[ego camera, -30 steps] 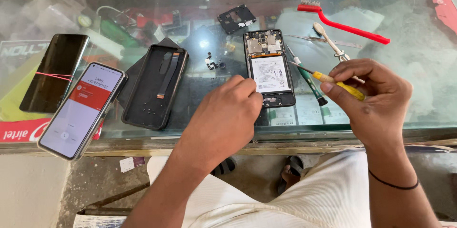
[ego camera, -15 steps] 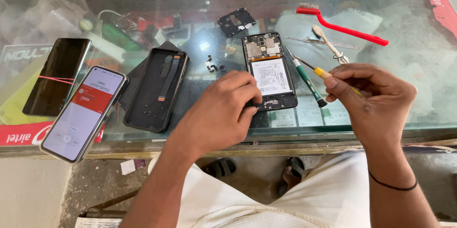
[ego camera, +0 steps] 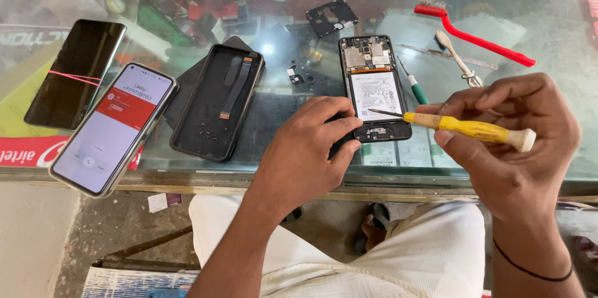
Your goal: The person is repairing a disassembled smartphone on a glass table. They use a screwdriver to remove screws and a yellow plastic tool to pry open parts. They then connect a ribbon cable to the motherboard and reposition internal components.
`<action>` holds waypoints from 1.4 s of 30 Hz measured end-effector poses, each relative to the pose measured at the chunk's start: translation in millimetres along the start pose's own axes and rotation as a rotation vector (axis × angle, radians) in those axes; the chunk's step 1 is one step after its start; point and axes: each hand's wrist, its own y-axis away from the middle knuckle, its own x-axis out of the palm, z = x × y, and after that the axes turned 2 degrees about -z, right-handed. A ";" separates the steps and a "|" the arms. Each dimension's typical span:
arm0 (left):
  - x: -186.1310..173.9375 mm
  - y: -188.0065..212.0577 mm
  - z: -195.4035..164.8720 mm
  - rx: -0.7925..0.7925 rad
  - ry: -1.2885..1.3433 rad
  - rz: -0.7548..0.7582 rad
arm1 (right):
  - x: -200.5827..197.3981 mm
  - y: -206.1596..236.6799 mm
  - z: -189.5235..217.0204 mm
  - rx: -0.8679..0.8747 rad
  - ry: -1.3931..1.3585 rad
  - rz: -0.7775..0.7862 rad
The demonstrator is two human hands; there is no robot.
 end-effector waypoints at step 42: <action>-163.3 77.1 73.9 -0.499 -0.884 -0.242 | -17.6 -0.8 -69.2 0.033 -0.243 -0.186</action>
